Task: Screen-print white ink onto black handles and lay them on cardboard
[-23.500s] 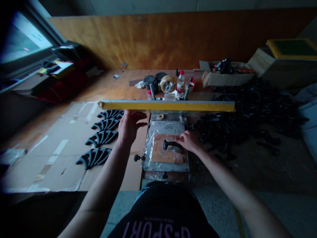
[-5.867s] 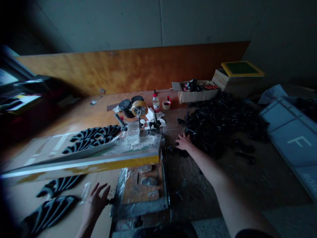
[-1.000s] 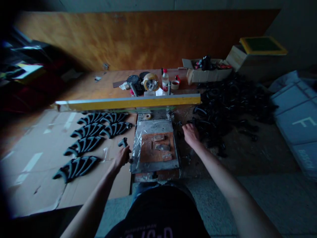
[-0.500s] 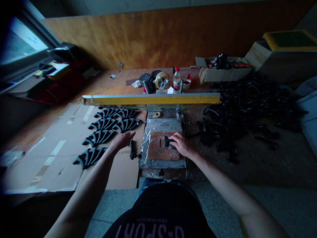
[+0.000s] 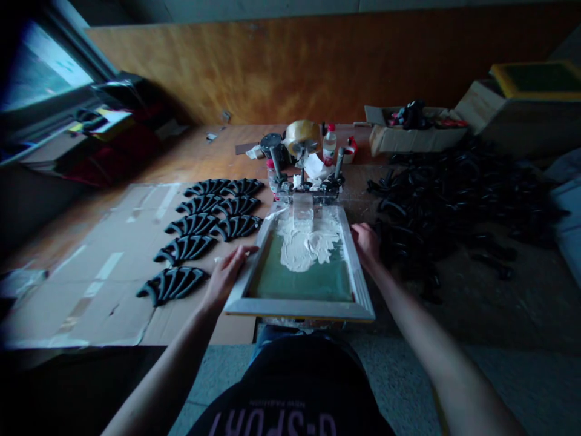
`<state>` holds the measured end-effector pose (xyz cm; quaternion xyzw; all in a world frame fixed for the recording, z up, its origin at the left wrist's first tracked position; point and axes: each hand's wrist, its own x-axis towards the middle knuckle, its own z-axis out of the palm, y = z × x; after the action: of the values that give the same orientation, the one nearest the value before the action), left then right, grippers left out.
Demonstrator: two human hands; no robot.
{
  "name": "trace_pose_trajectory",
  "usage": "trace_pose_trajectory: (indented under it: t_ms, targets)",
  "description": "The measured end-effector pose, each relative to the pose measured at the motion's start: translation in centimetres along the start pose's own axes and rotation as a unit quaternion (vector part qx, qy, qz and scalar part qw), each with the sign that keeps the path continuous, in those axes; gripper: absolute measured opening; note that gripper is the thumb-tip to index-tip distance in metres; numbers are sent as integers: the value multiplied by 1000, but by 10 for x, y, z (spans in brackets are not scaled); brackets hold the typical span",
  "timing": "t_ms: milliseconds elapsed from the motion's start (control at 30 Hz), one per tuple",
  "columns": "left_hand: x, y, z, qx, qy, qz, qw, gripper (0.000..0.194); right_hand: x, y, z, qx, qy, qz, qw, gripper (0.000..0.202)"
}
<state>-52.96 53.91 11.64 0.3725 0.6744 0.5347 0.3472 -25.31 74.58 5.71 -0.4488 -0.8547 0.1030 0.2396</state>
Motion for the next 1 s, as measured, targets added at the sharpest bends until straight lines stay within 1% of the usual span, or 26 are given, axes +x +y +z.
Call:
trace_pose_trajectory:
  t_ms: [33,67,100,133,167,200,233,300,333,367,433,500,533,567,600,700,733,767,833,867,933,967,1000]
  targets:
    - [-4,-18,2,10,-11,-32,999,55,12,-1,-5,1,25,8,1000,37]
    - [-6,-34,5,17,-13,-58,998,58,24,-6,-7,5,46,2,999,37]
    - [-7,-49,8,25,-11,-80,996,62,35,-16,-7,10,59,-18,998,40]
    - [-6,-61,12,35,-7,-97,995,65,45,-30,-3,13,60,-48,997,46]
    - [-4,-70,15,49,-4,-108,993,66,51,-45,2,12,44,-80,996,52]
    - [-3,-76,17,62,0,-114,992,65,55,-60,8,7,13,-108,994,52]
    - [-1,-81,19,72,2,-117,991,64,55,-73,14,-3,-26,-125,992,44]
    - [2,-85,19,74,5,-118,990,59,43,-89,23,-23,-101,-152,983,20]
    - [2,-86,19,70,6,-118,991,57,33,-92,25,-28,-126,-171,977,12]
    - [3,-87,18,66,9,-118,991,55,22,-91,24,-27,-143,-200,969,13]
    - [3,-88,17,60,13,-118,991,52,1,-83,17,-9,-168,-279,946,20]
    - [3,-89,17,62,16,-117,991,52,-9,-75,6,17,-203,-346,916,22]
    - [3,-90,17,63,16,-116,991,52,-11,-72,1,25,-220,-360,906,20]
    - [3,-91,17,64,15,-115,991,52,-11,-71,-1,28,-229,-359,904,17]
    - [3,-92,17,63,15,-114,991,52,-10,-71,-2,25,-223,-345,911,15]
    - [3,-93,17,54,11,-106,993,56,-17,-74,5,1,-157,-296,942,18]
    - [2,-93,17,49,10,-105,993,57,-23,-74,9,-2,-139,-296,945,21]
    - [2,-93,17,45,10,-106,993,58,-31,-73,13,0,-134,-306,943,23]
    - [2,-91,18,39,12,-114,993,60,-41,-72,17,17,-147,-325,934,22]
    - [1,-90,18,37,13,-119,992,61,-42,-73,18,27,-151,-322,934,19]
    - [1,-84,17,30,5,-120,992,66,-28,-77,15,46,-134,-284,948,15]
    - [0,-80,15,23,-4,-118,993,70,-15,-79,13,57,-115,-257,958,19]
    - [-1,-73,13,12,-13,-115,993,74,2,-82,9,67,-94,-228,967,29]
